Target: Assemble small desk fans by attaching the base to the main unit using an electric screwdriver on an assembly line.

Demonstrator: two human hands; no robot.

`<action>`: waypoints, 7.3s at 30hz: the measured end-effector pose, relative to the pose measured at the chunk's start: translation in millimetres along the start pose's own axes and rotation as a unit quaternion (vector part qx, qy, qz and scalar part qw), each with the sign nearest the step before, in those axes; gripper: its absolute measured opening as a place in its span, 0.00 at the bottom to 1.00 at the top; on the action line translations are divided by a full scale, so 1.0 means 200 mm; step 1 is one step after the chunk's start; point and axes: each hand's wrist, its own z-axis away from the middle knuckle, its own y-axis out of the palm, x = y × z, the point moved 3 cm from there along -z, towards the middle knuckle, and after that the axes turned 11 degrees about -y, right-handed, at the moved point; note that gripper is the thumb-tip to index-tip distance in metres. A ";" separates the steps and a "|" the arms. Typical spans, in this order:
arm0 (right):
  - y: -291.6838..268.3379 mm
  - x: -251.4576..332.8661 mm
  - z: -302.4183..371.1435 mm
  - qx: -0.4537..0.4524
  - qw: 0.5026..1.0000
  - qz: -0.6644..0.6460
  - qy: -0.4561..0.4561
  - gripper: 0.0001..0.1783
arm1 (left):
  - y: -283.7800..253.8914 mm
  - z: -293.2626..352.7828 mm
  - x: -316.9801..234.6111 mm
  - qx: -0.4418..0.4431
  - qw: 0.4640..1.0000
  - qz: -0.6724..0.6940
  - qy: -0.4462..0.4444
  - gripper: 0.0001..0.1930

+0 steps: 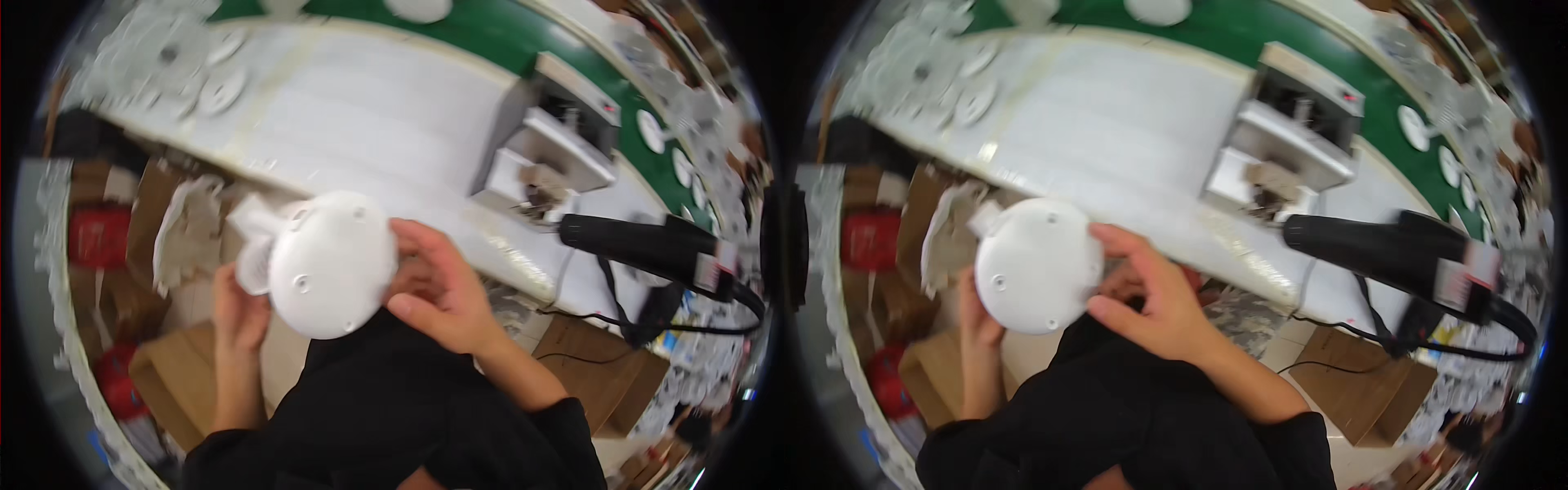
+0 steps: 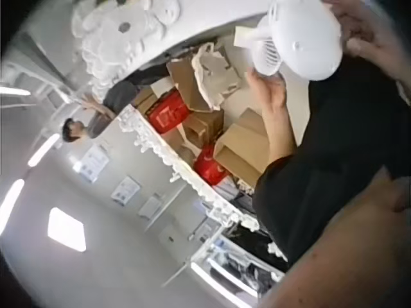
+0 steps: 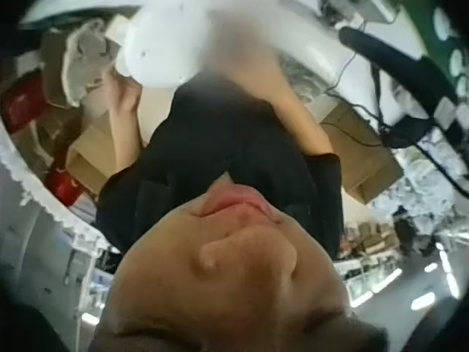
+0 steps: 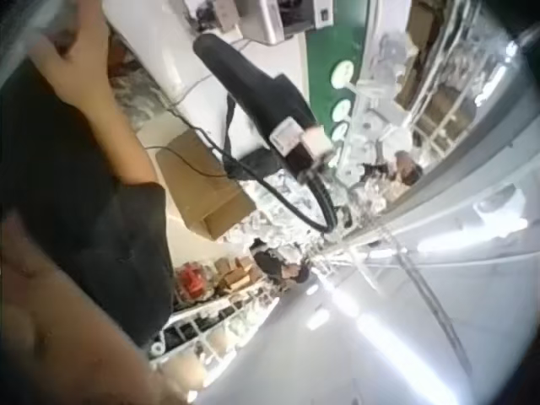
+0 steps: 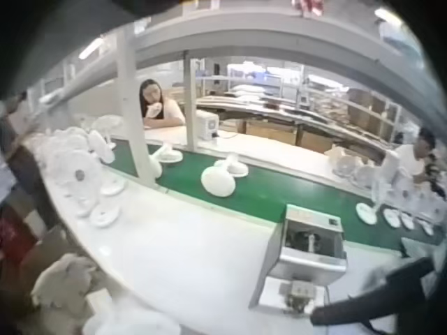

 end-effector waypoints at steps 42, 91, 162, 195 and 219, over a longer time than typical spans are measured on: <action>-0.44 0.78 -0.02 -0.167 0.823 0.209 -0.501 0.33 | 0.50 -0.47 0.67 0.102 0.930 -0.352 0.001 0.17; -0.27 0.33 0.02 -0.034 0.911 0.257 -0.320 0.23 | 0.61 -0.47 0.70 0.116 0.957 -0.262 -0.043 0.15; -0.43 0.71 -0.04 -0.182 0.825 0.266 -0.465 0.27 | 0.60 -0.45 0.62 0.166 0.879 -0.447 0.006 0.18; -0.31 0.38 -0.22 -0.067 0.923 0.183 -0.332 0.30 | 0.74 -0.50 0.55 0.110 0.879 -0.463 -0.032 0.19; -0.32 0.58 -0.04 -0.079 0.846 0.298 -0.435 0.35 | 0.62 -0.45 0.60 0.130 0.913 -0.383 -0.058 0.19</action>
